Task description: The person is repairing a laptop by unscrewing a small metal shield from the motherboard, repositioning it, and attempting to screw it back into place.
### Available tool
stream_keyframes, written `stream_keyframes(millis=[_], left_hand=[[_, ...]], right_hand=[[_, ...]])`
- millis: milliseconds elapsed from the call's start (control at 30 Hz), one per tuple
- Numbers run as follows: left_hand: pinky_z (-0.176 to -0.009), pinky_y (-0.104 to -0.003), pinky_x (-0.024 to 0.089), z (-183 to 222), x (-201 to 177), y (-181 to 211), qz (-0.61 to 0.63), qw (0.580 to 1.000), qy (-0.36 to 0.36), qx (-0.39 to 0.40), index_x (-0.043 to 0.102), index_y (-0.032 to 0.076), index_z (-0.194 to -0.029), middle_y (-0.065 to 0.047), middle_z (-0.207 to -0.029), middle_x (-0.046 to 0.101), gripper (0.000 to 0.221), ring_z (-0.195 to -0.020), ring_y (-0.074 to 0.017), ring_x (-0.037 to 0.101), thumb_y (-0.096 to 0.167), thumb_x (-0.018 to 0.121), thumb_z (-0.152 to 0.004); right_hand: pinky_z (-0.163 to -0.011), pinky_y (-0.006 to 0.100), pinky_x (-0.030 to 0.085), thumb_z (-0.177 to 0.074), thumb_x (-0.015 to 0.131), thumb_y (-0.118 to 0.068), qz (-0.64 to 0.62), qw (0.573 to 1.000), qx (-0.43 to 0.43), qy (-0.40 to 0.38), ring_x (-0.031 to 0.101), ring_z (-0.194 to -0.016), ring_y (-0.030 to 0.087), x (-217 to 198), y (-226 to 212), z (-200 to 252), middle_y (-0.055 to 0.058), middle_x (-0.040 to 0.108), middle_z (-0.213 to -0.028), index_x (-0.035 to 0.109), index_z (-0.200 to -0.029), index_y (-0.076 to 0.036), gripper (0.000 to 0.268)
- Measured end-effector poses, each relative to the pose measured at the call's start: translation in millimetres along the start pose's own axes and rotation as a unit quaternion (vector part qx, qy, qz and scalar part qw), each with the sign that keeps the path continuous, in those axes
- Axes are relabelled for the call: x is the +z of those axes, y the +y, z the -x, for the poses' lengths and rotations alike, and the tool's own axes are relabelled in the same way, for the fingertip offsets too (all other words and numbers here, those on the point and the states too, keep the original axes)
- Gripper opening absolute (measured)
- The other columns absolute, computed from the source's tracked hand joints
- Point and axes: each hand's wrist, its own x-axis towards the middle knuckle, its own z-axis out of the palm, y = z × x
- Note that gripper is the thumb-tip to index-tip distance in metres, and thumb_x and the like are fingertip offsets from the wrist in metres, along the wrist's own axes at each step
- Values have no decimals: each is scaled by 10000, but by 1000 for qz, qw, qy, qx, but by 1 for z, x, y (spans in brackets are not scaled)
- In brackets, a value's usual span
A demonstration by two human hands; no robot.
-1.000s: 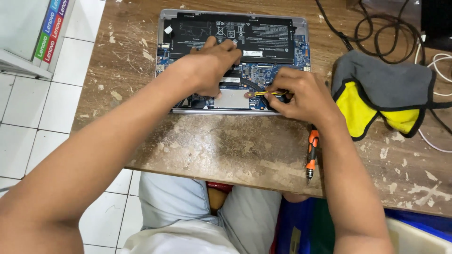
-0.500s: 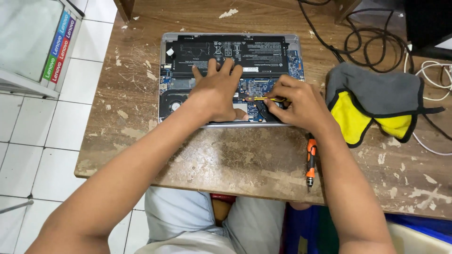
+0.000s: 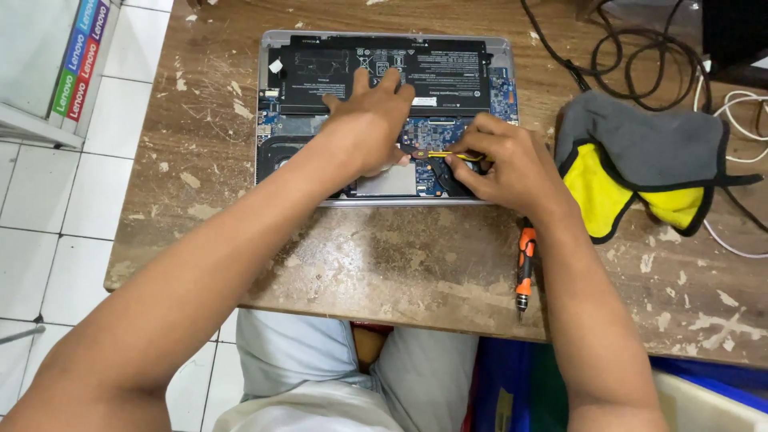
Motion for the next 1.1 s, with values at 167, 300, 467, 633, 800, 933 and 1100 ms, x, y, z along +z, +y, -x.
stream_keyframes(millis=[167,300,467,633,800,933,1100], left_hand=[[-1138,-777,263,0,-3,-9,-8,999,-9,29,361,88,-1499,-65,-1582,232,842,-1459,-416,164,242,848,-829],[-1190,-655,317,14,-13,-13,-12,998,-47,33,384,140,-1515,-46,-1590,277,854,-1509,-380,166,-29,810,-793],[-1140,-665,377,5,-8,-18,-18,998,-45,35,450,144,-1437,-40,-1547,307,770,-1481,-380,198,7,840,-786],[-1211,-620,287,5,-5,-23,12,999,-25,30,488,159,-1429,-31,-1475,390,771,-1395,-362,293,13,855,-767],[-1194,-699,262,9,-5,-18,21,999,-11,32,501,116,-1388,-68,-1490,340,710,-1429,-406,236,102,870,-782],[-1119,-752,298,1,9,-24,18,997,32,63,522,115,-1315,-79,-1385,381,716,-1351,-414,282,186,926,-728],[-1168,-739,236,6,3,-19,19,999,21,44,463,107,-1415,-82,-1479,332,813,-1391,-418,241,235,914,-751]], right_hand=[[-509,383,432,-980,708,-201,6,1000,-4,14,638,-626,195,-2,2,2,-3,662,-974,768,-1015,-122,105],[-484,407,431,-977,749,-188,12,1000,-7,21,627,-590,222,1,6,6,28,624,-957,715,-944,-85,113],[-484,367,404,-972,788,-171,16,1000,-21,16,601,-579,176,-2,0,4,-1,633,-924,737,-938,-118,82],[-441,372,394,-965,798,-175,23,999,-30,17,568,-589,182,4,3,4,-7,602,-898,750,-966,-108,83],[-470,373,433,-969,790,-168,-10,999,-31,18,608,-663,194,5,4,3,7,627,-921,746,-943,-91,92],[-464,364,325,-985,808,-177,31,997,-56,35,579,-647,174,3,7,5,-1,622,-900,722,-898,-77,158],[-577,391,433,-978,765,-121,-20,999,-18,32,624,-749,241,-5,8,5,55,628,-918,706,-907,-23,135]])
